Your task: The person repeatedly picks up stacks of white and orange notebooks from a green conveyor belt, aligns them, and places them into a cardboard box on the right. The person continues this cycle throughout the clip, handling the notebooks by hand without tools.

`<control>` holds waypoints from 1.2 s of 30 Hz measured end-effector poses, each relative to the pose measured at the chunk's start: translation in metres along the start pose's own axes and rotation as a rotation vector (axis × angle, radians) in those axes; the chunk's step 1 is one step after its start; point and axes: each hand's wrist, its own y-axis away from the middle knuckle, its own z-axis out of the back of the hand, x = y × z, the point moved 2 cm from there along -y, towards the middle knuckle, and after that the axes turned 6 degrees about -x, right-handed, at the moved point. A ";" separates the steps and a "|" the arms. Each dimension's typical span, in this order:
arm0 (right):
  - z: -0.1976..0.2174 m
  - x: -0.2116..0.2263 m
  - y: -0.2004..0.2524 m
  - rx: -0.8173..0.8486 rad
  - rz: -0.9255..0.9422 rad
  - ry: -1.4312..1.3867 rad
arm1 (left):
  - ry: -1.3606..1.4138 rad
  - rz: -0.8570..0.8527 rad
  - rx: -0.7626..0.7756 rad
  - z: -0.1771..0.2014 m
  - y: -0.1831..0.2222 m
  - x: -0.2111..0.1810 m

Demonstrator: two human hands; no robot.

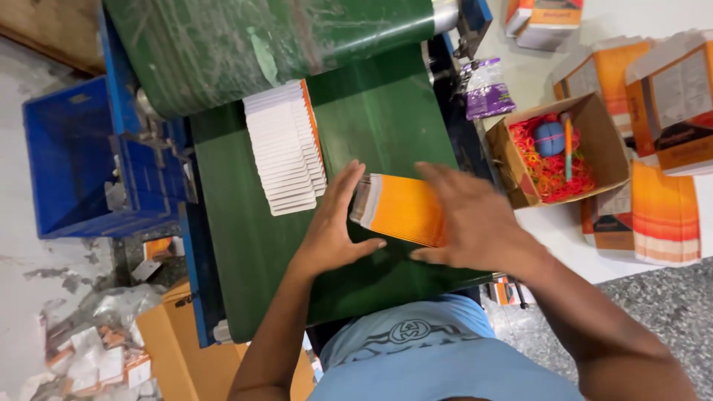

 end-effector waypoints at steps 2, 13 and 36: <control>-0.004 -0.022 0.025 -0.138 -0.012 -0.124 | 0.002 0.042 -0.032 -0.001 0.008 0.010; -0.010 -0.031 0.056 -0.417 -0.067 -0.236 | 0.004 0.011 -0.033 -0.046 0.004 -0.011; 0.067 -0.081 0.362 -0.092 -1.211 -0.212 | 0.297 -0.152 0.486 -0.160 0.007 -0.065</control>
